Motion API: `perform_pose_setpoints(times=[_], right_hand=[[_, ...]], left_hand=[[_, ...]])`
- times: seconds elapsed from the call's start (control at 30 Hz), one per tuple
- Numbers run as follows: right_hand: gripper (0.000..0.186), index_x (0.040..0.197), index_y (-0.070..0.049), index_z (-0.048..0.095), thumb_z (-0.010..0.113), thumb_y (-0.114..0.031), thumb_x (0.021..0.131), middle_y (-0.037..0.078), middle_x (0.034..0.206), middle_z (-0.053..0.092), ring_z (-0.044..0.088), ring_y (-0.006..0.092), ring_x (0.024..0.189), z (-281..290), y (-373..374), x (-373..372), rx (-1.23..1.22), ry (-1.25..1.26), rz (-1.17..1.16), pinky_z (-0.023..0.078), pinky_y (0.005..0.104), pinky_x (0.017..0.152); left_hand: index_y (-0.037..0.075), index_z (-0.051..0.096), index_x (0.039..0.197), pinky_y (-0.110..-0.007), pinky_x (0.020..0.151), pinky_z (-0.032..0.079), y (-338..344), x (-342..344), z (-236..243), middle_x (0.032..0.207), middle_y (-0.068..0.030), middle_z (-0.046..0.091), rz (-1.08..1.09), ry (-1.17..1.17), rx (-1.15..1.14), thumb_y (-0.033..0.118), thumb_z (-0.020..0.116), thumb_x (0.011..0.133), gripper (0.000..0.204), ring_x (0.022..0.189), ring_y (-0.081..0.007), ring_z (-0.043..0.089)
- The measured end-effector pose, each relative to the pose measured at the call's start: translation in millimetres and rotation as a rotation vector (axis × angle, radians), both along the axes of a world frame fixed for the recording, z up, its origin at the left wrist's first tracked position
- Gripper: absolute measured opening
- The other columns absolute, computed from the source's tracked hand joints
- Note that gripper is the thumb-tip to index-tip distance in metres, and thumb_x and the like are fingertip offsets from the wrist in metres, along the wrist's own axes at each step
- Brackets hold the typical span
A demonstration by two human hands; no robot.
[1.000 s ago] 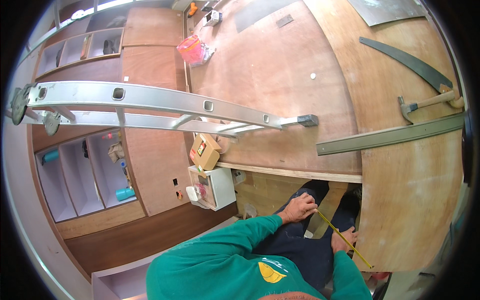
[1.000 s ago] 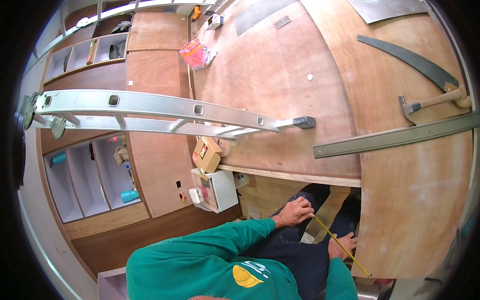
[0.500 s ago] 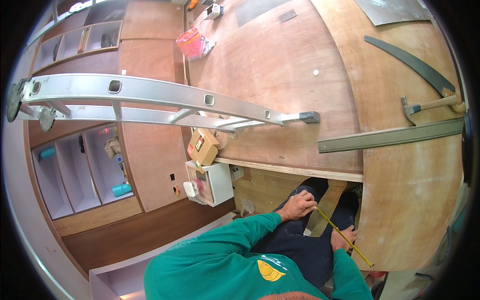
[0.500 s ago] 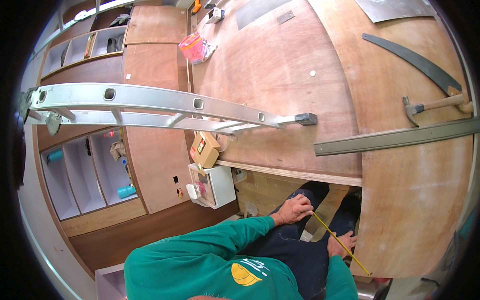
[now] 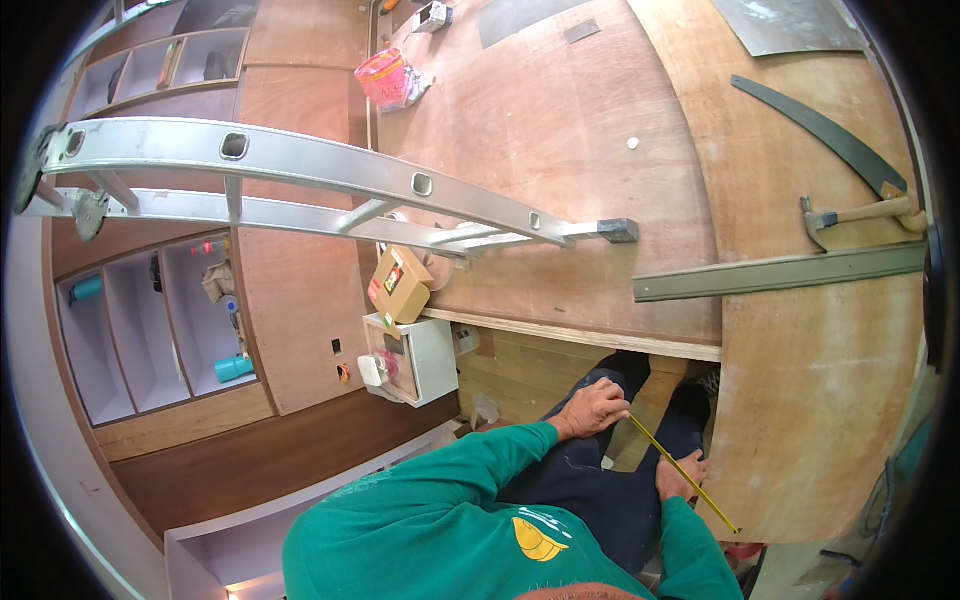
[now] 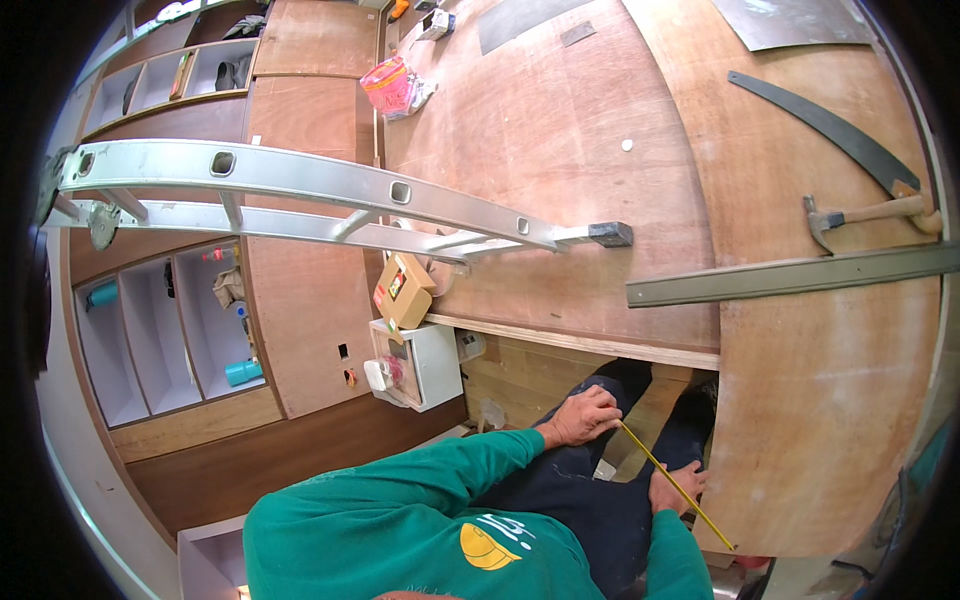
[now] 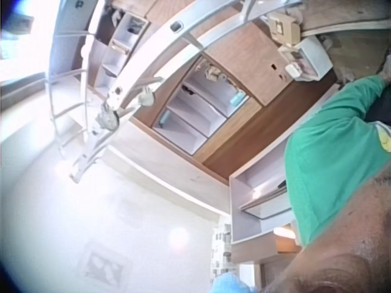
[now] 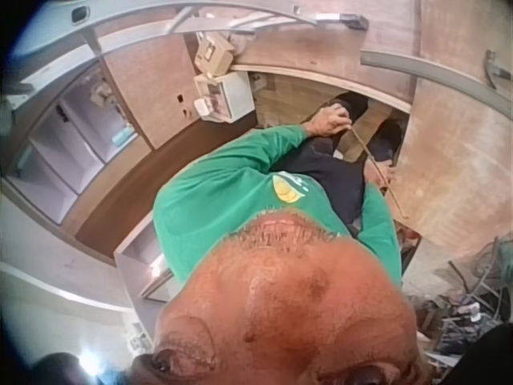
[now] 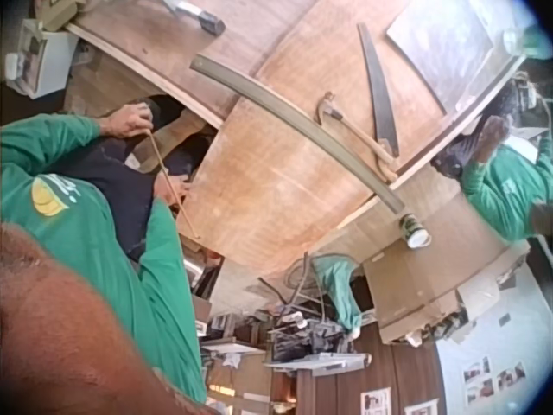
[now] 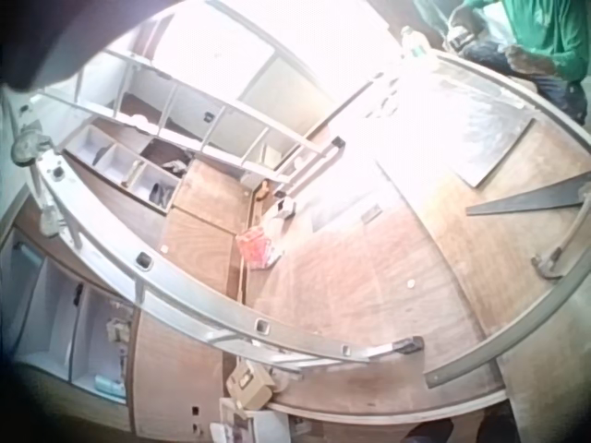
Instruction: The person measures a curved wooden cabinet structure using a tape measure and marks it with a pencil. They then use a hammer to drive a small wooden block into the cabinet frame.
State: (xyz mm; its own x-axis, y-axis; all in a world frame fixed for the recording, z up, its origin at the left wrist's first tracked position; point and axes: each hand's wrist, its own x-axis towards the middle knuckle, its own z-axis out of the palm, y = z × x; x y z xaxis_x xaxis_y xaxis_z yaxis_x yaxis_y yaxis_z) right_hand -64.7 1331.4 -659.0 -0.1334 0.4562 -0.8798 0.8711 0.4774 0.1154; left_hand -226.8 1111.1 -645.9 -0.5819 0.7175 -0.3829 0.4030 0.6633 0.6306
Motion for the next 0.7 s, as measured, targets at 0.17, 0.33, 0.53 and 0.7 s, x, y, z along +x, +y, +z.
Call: perform_pose_setpoints(times=[0.17, 0.33, 0.53, 0.7], right_hand=[[0.077, 0.144, 0.006, 0.051, 0.083, -0.034, 0.086, 0.032, 0.143, 0.051, 0.055, 0.0522, 0.130, 4, -2, 5, 0.027, 0.047, -0.008, 0.051, 0.0587, 0.107], [0.079, 0.143, 0.005, 0.051, 0.083, -0.037, 0.085, 0.031, 0.144, 0.050, 0.054, 0.0517, 0.131, 3, -2, 10, 0.012, 0.059, -0.004, 0.051, 0.0586, 0.108], [0.085, 0.148, 0.001, 0.050, 0.080, -0.047, 0.084, 0.032, 0.149, 0.046, 0.054, 0.0531, 0.134, 0, -11, 21, -0.048, 0.089, 0.041, 0.049, 0.0585, 0.111], [0.057, 0.130, 0.005, 0.063, 0.074, -0.037, 0.092, 0.021, 0.112, 0.071, 0.070, 0.0412, 0.102, -69, 29, 106, -0.260, 0.536, -0.224, 0.055, 0.0483, 0.095]], left_hand=[[0.012, 0.076, 0.104, -0.042, 0.080, 0.058, 1, 1, 1, 0.102, -0.0058, 0.064, -0.025, 0.009, -0.005, 0.025, 0.078, 0.094, 0.017, 0.099, -0.0290, 0.063], [0.012, 0.076, 0.105, -0.043, 0.079, 0.057, 4, 9, 3, 0.104, -0.0054, 0.063, -0.044, 0.008, 0.000, 0.026, 0.076, 0.096, 0.017, 0.099, -0.0291, 0.062], [0.012, 0.076, 0.100, -0.045, 0.083, 0.057, -1, 31, 12, 0.101, -0.0059, 0.061, 0.059, 0.000, 0.030, 0.033, 0.074, 0.098, 0.021, 0.102, -0.0300, 0.061], [0.013, 0.076, 0.097, -0.046, 0.085, 0.059, 4, 21, 44, 0.101, -0.0059, 0.061, 0.165, -0.015, 0.050, 0.037, 0.071, 0.099, 0.025, 0.104, -0.0306, 0.061]])
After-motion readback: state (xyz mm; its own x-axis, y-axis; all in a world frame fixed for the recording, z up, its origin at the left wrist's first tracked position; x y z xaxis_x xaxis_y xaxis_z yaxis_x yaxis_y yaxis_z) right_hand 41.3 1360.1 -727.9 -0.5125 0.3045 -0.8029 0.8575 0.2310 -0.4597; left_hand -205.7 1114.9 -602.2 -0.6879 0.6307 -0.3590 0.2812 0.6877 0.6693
